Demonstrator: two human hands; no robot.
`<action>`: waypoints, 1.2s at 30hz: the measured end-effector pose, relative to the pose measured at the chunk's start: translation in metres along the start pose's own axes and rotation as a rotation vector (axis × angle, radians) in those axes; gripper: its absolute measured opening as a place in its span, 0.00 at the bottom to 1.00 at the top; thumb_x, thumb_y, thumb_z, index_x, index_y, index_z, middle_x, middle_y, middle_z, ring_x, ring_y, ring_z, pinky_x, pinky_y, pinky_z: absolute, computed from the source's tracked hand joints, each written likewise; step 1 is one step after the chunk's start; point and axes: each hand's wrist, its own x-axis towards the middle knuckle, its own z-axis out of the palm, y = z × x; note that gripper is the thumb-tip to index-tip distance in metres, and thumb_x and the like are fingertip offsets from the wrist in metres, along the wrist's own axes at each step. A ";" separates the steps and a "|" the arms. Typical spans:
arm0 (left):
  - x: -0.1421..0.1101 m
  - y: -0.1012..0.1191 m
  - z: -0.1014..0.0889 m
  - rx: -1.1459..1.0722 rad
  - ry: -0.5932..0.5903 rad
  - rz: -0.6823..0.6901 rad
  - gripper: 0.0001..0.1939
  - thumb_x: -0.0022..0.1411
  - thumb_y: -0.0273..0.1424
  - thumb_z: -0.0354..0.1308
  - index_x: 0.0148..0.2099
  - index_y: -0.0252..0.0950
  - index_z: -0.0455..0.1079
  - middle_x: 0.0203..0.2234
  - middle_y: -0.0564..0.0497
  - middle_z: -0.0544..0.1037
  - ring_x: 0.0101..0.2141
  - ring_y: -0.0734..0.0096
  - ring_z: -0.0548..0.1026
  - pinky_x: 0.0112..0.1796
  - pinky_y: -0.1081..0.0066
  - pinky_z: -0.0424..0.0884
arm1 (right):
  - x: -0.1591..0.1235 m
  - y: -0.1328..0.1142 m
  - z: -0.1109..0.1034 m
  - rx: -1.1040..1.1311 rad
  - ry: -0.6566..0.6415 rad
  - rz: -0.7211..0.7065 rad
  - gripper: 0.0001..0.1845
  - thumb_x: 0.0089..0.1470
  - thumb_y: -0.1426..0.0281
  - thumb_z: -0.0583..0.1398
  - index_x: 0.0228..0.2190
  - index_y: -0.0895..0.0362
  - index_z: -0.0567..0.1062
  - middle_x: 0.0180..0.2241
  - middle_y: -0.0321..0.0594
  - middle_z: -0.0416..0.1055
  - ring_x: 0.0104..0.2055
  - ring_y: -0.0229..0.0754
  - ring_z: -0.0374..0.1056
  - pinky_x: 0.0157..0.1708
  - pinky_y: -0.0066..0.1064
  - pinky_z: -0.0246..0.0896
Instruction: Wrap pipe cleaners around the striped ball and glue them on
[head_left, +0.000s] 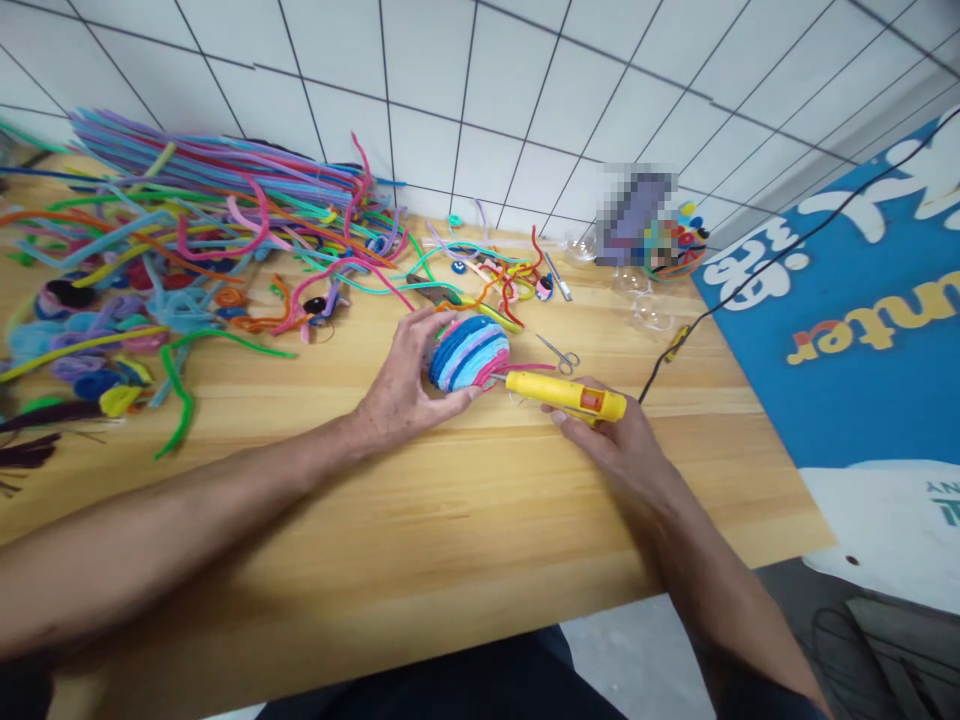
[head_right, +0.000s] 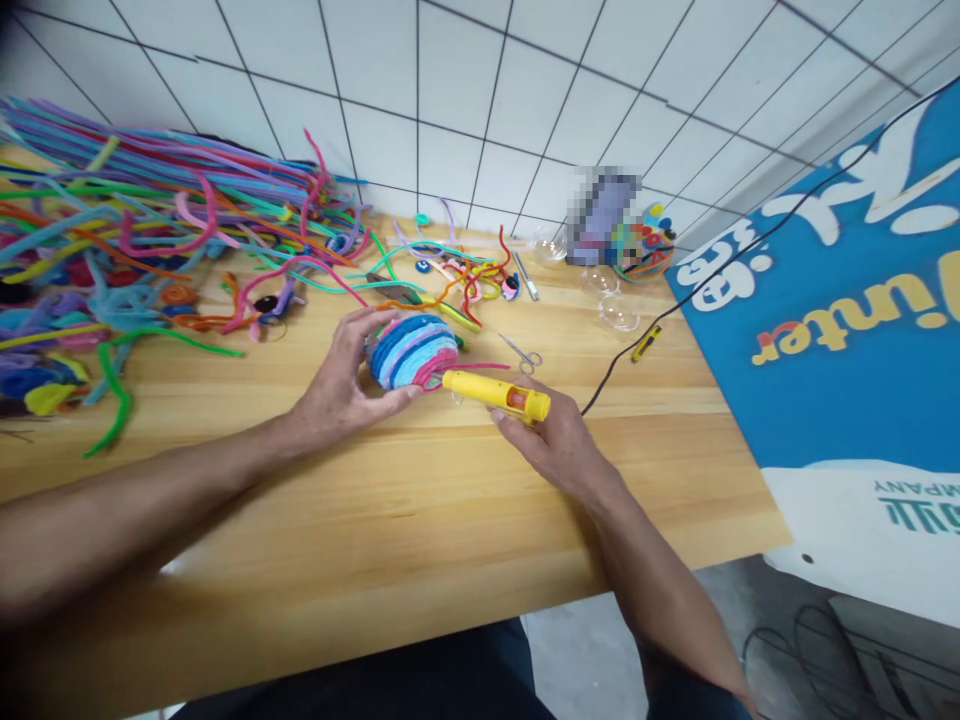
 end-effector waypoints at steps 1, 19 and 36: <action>0.000 0.000 0.002 -0.024 0.011 -0.017 0.49 0.64 0.49 0.81 0.76 0.47 0.60 0.71 0.37 0.72 0.74 0.39 0.73 0.72 0.40 0.77 | 0.000 -0.001 0.001 -0.006 -0.001 0.001 0.12 0.71 0.56 0.69 0.41 0.51 0.84 0.38 0.40 0.84 0.38 0.48 0.78 0.38 0.38 0.73; 0.000 -0.004 0.011 -0.134 0.052 -0.065 0.45 0.67 0.57 0.78 0.73 0.45 0.61 0.67 0.37 0.77 0.68 0.43 0.82 0.69 0.42 0.81 | 0.000 0.000 -0.002 -0.025 0.004 -0.036 0.14 0.70 0.52 0.71 0.42 0.50 0.84 0.38 0.40 0.83 0.39 0.49 0.78 0.40 0.39 0.75; 0.001 -0.004 0.011 -0.138 0.038 -0.048 0.46 0.68 0.63 0.74 0.73 0.47 0.60 0.68 0.37 0.76 0.70 0.44 0.81 0.71 0.42 0.80 | -0.002 -0.004 -0.001 -0.026 -0.003 -0.026 0.12 0.71 0.56 0.69 0.43 0.50 0.84 0.39 0.40 0.83 0.38 0.48 0.78 0.40 0.39 0.74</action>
